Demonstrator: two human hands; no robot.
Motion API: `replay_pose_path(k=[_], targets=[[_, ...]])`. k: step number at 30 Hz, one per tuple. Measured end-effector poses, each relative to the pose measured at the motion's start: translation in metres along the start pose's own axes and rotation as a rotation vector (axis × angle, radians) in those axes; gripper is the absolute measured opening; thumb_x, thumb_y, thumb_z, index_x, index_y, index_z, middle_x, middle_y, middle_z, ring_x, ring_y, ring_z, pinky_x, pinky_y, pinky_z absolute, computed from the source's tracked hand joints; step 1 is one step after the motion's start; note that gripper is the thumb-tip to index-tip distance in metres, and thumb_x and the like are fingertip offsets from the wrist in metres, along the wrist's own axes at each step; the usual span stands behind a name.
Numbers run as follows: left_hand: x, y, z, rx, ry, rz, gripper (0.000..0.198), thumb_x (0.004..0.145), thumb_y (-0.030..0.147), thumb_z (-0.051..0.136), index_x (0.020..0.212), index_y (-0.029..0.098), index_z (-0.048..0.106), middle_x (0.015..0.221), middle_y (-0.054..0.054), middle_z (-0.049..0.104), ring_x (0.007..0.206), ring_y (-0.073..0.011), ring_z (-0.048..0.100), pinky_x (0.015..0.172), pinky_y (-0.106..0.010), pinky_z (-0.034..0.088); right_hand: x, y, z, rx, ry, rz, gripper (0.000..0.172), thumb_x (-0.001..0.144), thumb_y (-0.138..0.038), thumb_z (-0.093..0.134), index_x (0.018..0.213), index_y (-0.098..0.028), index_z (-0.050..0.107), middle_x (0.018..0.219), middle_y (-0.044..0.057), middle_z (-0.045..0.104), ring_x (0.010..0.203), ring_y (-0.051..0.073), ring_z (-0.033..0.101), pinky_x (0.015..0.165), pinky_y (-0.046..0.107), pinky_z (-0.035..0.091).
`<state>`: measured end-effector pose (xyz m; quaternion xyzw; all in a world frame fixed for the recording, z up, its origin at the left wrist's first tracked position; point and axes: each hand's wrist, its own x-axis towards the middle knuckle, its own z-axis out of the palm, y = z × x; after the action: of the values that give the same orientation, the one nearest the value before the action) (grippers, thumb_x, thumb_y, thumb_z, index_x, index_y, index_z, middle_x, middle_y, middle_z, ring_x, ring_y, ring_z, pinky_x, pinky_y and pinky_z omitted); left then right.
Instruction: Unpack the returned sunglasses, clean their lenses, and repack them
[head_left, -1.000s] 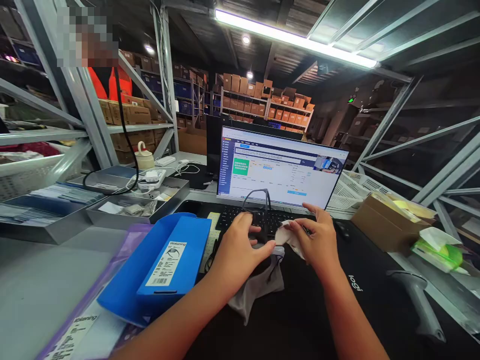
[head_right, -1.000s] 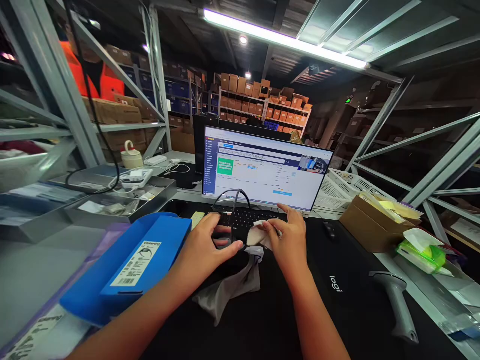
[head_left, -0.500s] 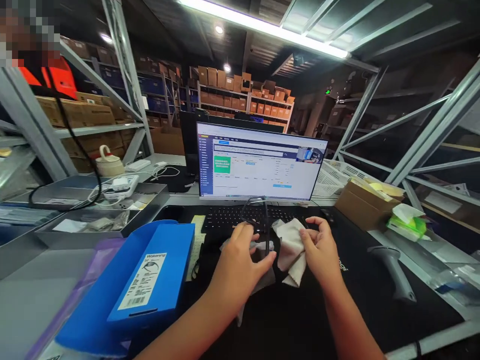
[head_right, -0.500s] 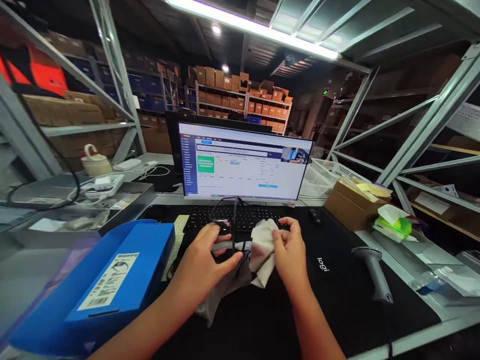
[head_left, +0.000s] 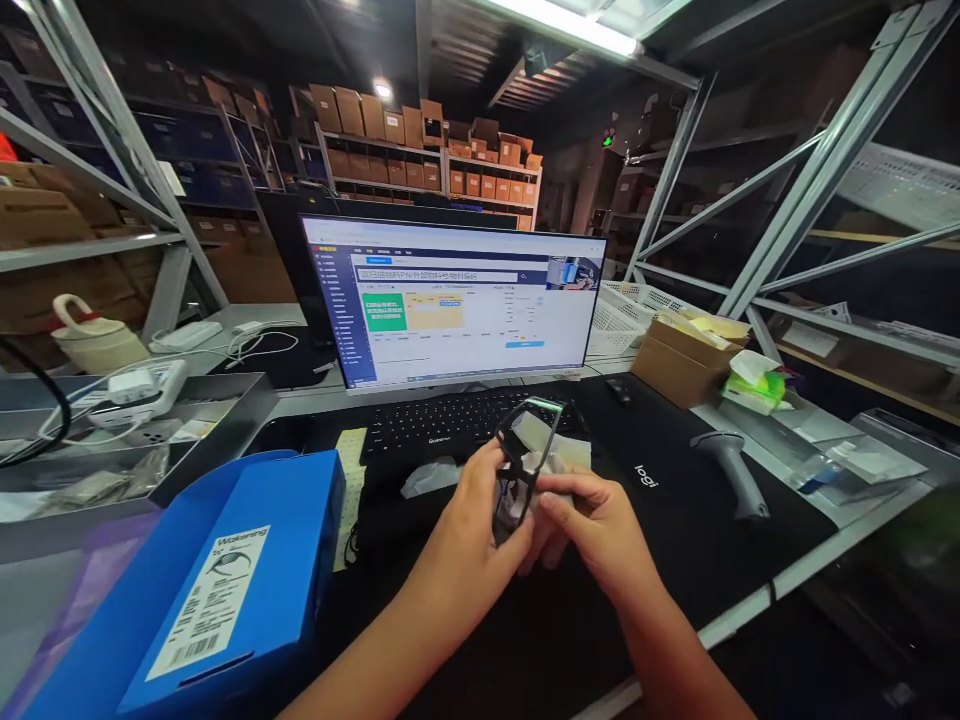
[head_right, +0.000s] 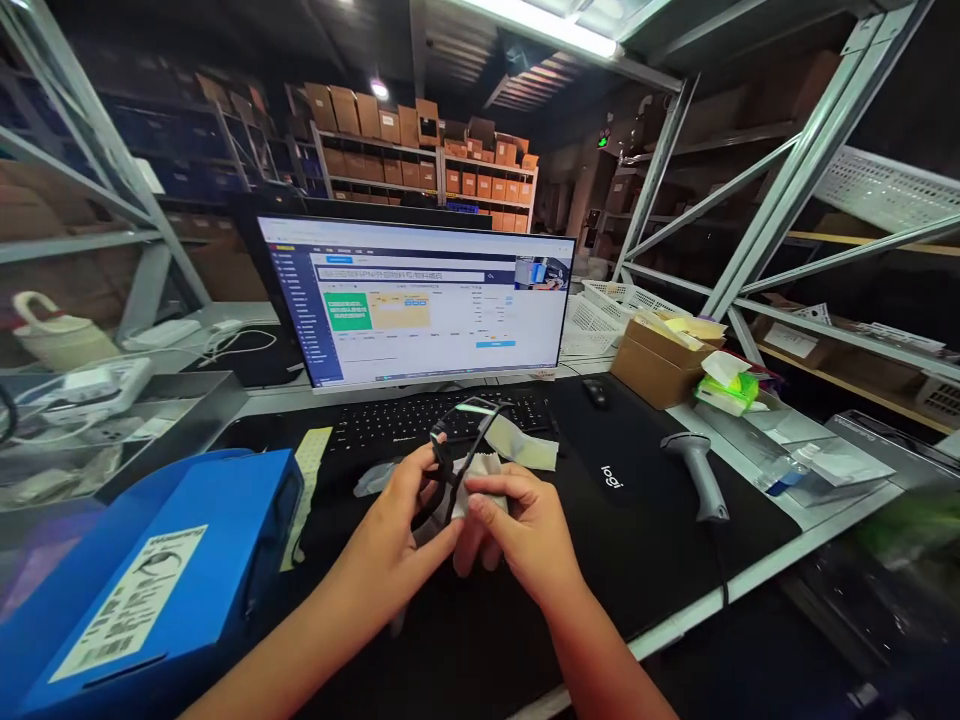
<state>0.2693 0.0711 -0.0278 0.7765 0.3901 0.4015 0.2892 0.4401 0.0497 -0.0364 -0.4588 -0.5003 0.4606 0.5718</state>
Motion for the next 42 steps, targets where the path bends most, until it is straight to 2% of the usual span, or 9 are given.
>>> replay_pose_path(k=[4,8,12,18,23,29,34,37,42], targets=[[0.001,-0.006,0.003,-0.332,-0.053,-0.148,0.054,0.089,0.036,0.063,0.134,0.027,0.034,0.141,-0.013,0.049,0.129,-0.0275,0.053,0.109,-0.05,0.044,0.0,-0.003,-0.006,-0.257,0.095,-0.189,0.013,0.079,-0.03,0.075,0.089,-0.023,0.081,0.093,0.006,0.071,0.092,0.024,0.068,0.083,0.034,0.053],[0.006,-0.005,0.004,-0.709,-0.044,-0.23,0.048,0.088,0.038,0.068,0.124,0.03,0.038,0.138,-0.008,0.052,0.129,-0.0242,0.054,0.107,-0.043,0.046,-0.004,-0.006,-0.011,-0.355,0.085,-0.255,0.013,0.083,-0.026,0.071,0.092,-0.023,0.08,0.092,0.006,0.07,0.084,0.019,0.068,0.073,0.028,0.052],[0.008,-0.005,0.007,-0.875,0.007,-0.244,0.042,0.087,0.035,0.07,0.12,0.032,0.045,0.144,-0.003,0.047,0.14,-0.0226,0.041,0.112,-0.039,0.04,-0.006,-0.008,-0.006,-0.407,0.051,-0.341,0.012,0.085,-0.02,0.069,0.092,-0.021,0.079,0.083,0.004,0.068,0.078,0.017,0.066,0.069,0.025,0.05],[0.007,-0.009,0.012,-0.954,-0.006,-0.238,0.041,0.088,0.029,0.07,0.123,0.035,0.048,0.152,0.0,0.04,0.145,-0.0227,0.033,0.114,-0.039,0.038,-0.009,-0.017,-0.001,-0.671,-0.173,-0.417,0.012,0.085,-0.023,0.075,0.097,-0.02,0.076,0.088,0.004,0.068,0.082,0.018,0.062,0.072,0.028,0.046],[0.008,-0.009,0.015,-1.015,0.012,-0.221,0.04,0.086,0.028,0.072,0.12,0.033,0.051,0.151,-0.001,0.042,0.143,-0.0247,0.036,0.112,-0.041,0.04,-0.016,-0.018,-0.009,-0.868,-0.209,-0.433,0.018,0.084,-0.025,0.077,0.102,-0.023,0.072,0.09,0.001,0.067,0.083,0.018,0.061,0.077,0.03,0.044],[0.012,-0.006,0.018,-1.099,0.084,-0.325,0.042,0.083,0.029,0.075,0.121,0.03,0.058,0.146,-0.005,0.05,0.137,-0.0261,0.045,0.105,-0.04,0.048,-0.023,-0.018,-0.016,-1.012,-0.195,-0.54,0.013,0.092,-0.017,0.064,0.103,-0.02,0.069,0.088,0.002,0.065,0.074,0.015,0.061,0.066,0.027,0.041],[0.021,-0.012,0.011,-1.053,0.217,-0.422,0.038,0.077,0.042,0.079,0.105,0.018,0.072,0.113,-0.008,0.071,0.106,-0.0216,0.066,0.093,-0.031,0.053,-0.026,-0.019,-0.015,-1.177,-0.077,-0.735,0.016,0.094,-0.012,0.055,0.088,-0.017,0.07,0.072,0.001,0.061,0.06,0.014,0.054,0.055,0.029,0.03],[0.025,-0.016,0.007,-0.983,0.202,-0.442,0.037,0.071,0.037,0.084,0.1,0.017,0.076,0.102,-0.007,0.074,0.095,-0.0182,0.068,0.087,-0.025,0.053,-0.026,-0.02,-0.015,-1.244,-0.053,-0.806,0.022,0.094,-0.01,0.053,0.079,-0.016,0.067,0.068,0.001,0.059,0.056,0.013,0.05,0.053,0.031,0.026],[0.027,-0.02,0.005,-1.054,0.131,-0.472,0.034,0.066,0.035,0.087,0.092,0.016,0.077,0.094,-0.007,0.075,0.09,-0.0165,0.068,0.086,-0.023,0.052,-0.027,-0.02,-0.016,-1.22,-0.042,-0.821,0.018,0.094,-0.01,0.054,0.088,-0.015,0.07,0.072,0.001,0.062,0.059,0.014,0.052,0.054,0.031,0.028]])
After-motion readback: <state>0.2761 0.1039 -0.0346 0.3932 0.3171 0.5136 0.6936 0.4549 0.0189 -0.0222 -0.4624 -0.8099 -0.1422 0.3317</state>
